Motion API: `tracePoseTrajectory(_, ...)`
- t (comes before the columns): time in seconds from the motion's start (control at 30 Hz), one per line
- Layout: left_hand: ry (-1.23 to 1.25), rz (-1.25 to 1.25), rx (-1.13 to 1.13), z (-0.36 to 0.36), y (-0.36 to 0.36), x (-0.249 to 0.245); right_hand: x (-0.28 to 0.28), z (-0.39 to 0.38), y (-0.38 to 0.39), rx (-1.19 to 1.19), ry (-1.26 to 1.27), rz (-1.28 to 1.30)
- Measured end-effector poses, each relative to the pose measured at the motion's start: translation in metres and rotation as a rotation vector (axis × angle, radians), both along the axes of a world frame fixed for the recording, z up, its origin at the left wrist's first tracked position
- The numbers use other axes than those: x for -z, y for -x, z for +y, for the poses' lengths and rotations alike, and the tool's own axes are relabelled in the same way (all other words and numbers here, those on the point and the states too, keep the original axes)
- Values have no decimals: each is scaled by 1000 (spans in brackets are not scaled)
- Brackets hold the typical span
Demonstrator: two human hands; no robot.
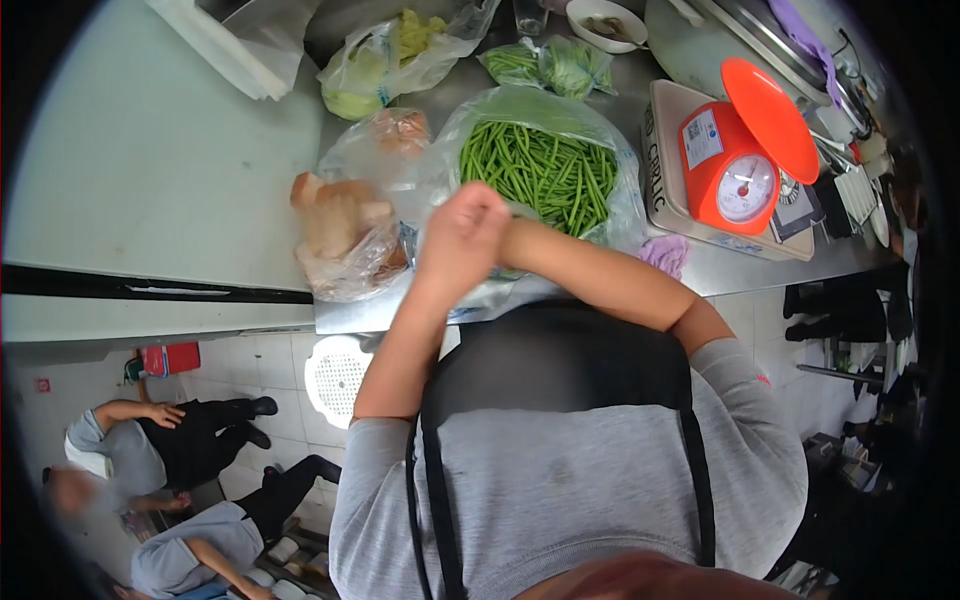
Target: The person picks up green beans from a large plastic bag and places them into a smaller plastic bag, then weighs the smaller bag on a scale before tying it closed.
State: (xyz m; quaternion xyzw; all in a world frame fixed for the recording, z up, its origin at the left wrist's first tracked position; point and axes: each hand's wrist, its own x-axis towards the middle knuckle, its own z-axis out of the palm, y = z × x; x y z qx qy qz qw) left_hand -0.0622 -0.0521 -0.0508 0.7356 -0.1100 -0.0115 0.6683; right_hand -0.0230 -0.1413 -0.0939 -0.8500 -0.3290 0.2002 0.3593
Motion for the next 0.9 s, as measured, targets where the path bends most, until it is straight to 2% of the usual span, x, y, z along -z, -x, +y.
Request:
tracePoseTrajectory(0.07, -106, -15, 17, -9, 4, -12, -2, 5, 5, 64, -75, 143)
tracePoseTrajectory(0.13, -36, -47, -78, 4, -8, -9, -18, 4, 5, 118, -70, 275)
tracePoseTrajectory(0.17, -3, -61, -127, 14, -16, -6, -32, 1, 5, 86, -17, 256)
tracePoseTrajectory(0.2, -9, -99, -201, 24, -22, -1, -47, -1, 5, 33, 35, 219)
tracePoseTrajectory(0.3, 74, 45, -212, 43, -21, 3, -80, -23, 2, -171, 17, -262)
tracePoseTrajectory(0.37, 73, 15, -294, 55, -23, 11, -101, -46, -4, -43, -483, -131)
tracePoseTrajectory(0.43, 105, 12, -321, 61, -22, 11, -98, -70, -15, 225, -543, 135)
tracePoseTrajectory(0.5, 164, 36, -292, 63, -17, 4, -83, -88, -29, 310, 151, -186)
tracePoseTrajectory(0.57, 144, 38, -284, 60, -17, 1, -44, -98, -42, 387, 740, -132)
tracePoseTrajectory(0.67, 142, 44, -233, 52, -17, -2, 1, -105, -48, 474, 1070, -57)
tracePoseTrajectory(0.77, 151, 53, -197, 46, -17, 1, 14, -94, -49, 343, 1002, -138)
tracePoseTrajectory(0.8, 148, 55, -189, 46, -16, 2, 23, -86, -41, 402, 985, -255)
tracePoseTrajectory(0.9, 112, 44, -203, 48, -15, 1, 44, -86, -31, 478, 809, -384)
